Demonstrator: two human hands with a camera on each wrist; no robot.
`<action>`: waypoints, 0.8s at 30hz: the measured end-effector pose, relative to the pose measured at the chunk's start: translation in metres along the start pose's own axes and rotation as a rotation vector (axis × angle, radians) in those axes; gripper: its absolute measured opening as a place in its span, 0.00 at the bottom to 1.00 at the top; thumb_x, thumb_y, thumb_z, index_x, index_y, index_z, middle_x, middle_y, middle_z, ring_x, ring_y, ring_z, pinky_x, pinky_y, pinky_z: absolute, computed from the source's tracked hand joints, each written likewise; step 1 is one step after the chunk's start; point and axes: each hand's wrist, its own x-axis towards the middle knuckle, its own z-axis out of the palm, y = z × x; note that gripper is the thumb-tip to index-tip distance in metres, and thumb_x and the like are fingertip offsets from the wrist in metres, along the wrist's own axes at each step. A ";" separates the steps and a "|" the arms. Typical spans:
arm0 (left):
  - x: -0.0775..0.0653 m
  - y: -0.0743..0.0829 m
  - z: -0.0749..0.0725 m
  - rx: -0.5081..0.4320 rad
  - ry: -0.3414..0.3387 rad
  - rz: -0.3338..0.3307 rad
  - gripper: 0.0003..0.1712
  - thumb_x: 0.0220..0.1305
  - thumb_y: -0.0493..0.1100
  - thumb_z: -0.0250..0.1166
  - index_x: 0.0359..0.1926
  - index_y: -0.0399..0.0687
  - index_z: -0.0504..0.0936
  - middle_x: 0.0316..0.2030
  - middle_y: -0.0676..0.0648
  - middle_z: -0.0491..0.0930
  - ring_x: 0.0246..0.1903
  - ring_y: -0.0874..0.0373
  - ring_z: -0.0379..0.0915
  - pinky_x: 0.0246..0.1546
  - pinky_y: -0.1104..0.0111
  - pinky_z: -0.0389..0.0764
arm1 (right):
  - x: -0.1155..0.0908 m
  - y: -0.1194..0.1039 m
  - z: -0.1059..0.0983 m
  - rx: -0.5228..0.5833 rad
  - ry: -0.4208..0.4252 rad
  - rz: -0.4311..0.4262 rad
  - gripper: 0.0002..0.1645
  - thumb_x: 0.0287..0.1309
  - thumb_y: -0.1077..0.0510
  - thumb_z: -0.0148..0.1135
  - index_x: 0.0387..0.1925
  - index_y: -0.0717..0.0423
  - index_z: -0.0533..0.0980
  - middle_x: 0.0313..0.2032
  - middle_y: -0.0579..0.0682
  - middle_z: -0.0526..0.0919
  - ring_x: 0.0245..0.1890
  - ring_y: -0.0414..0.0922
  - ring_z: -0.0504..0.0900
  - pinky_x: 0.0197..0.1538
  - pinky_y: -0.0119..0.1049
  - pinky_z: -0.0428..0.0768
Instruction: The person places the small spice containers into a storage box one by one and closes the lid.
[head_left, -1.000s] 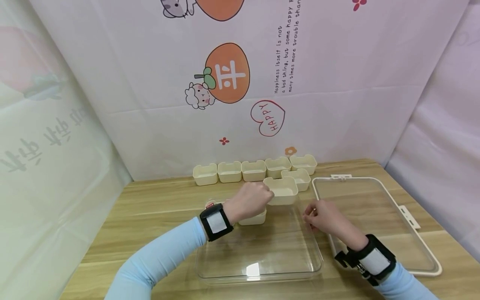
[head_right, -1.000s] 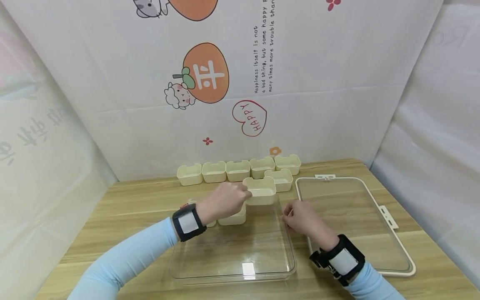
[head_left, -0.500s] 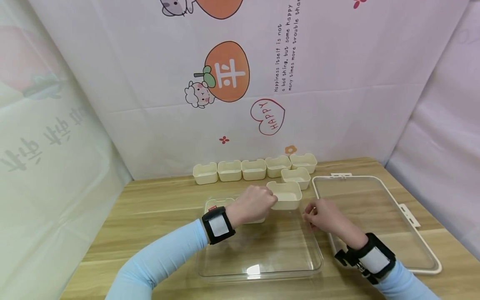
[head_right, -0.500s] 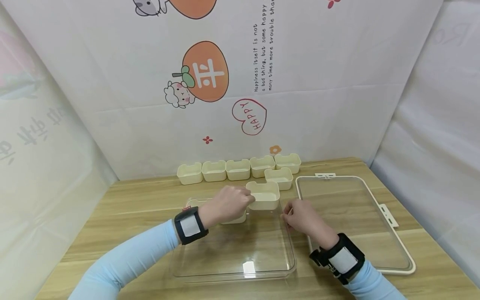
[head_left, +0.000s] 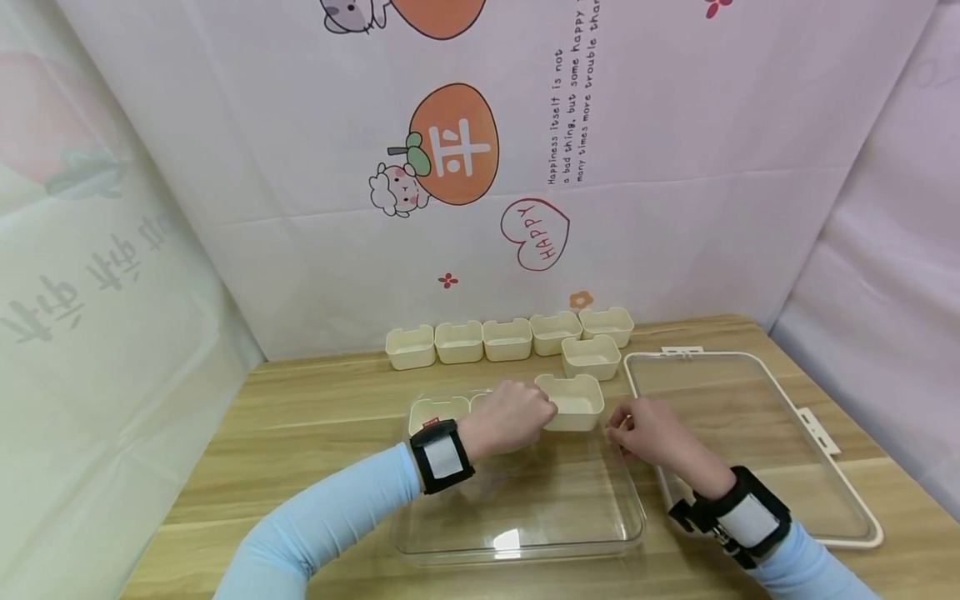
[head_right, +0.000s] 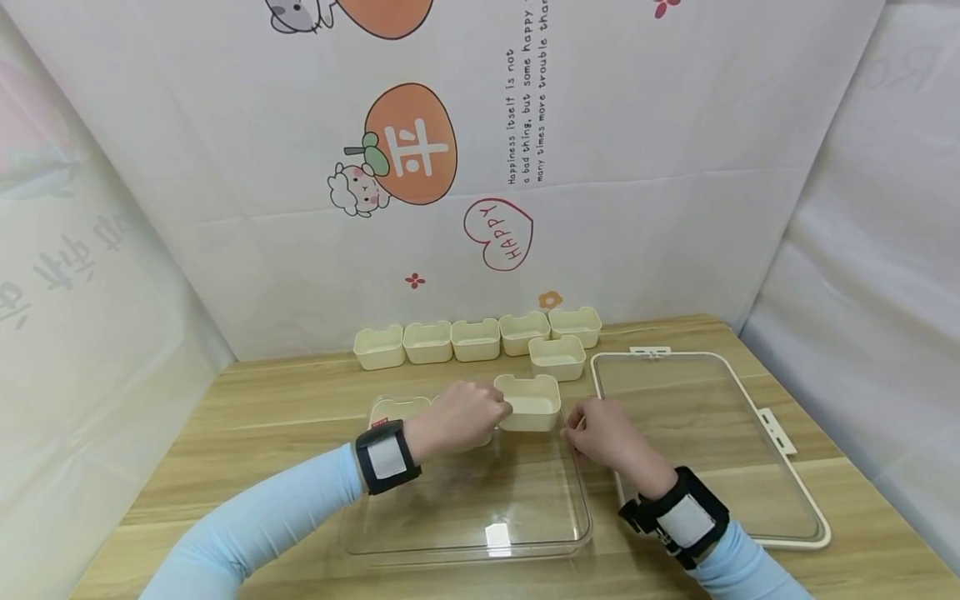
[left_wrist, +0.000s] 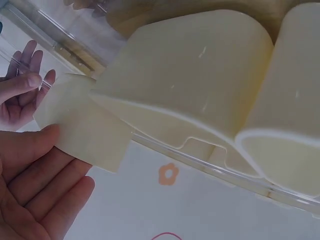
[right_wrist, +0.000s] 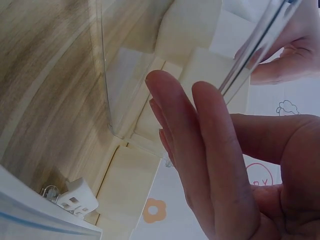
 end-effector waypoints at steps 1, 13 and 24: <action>0.000 0.000 0.001 0.005 -0.001 0.001 0.09 0.49 0.33 0.60 0.26 0.53 0.81 0.19 0.58 0.76 0.18 0.67 0.65 0.17 0.76 0.68 | 0.000 0.000 0.000 -0.001 -0.001 0.001 0.06 0.55 0.62 0.62 0.31 0.64 0.78 0.22 0.50 0.82 0.19 0.44 0.81 0.23 0.33 0.78; 0.002 0.004 0.007 0.045 -0.015 0.003 0.09 0.46 0.34 0.61 0.20 0.55 0.78 0.16 0.59 0.73 0.16 0.67 0.63 0.13 0.74 0.66 | 0.000 0.001 0.001 -0.006 0.006 -0.009 0.06 0.55 0.62 0.62 0.31 0.64 0.78 0.22 0.51 0.82 0.19 0.45 0.82 0.23 0.33 0.78; 0.004 0.007 0.015 0.034 -0.017 0.009 0.10 0.48 0.34 0.61 0.18 0.55 0.76 0.15 0.59 0.71 0.16 0.66 0.63 0.13 0.74 0.64 | 0.000 0.002 0.001 -0.026 0.013 -0.012 0.07 0.55 0.61 0.62 0.30 0.64 0.78 0.21 0.50 0.82 0.18 0.44 0.81 0.23 0.33 0.77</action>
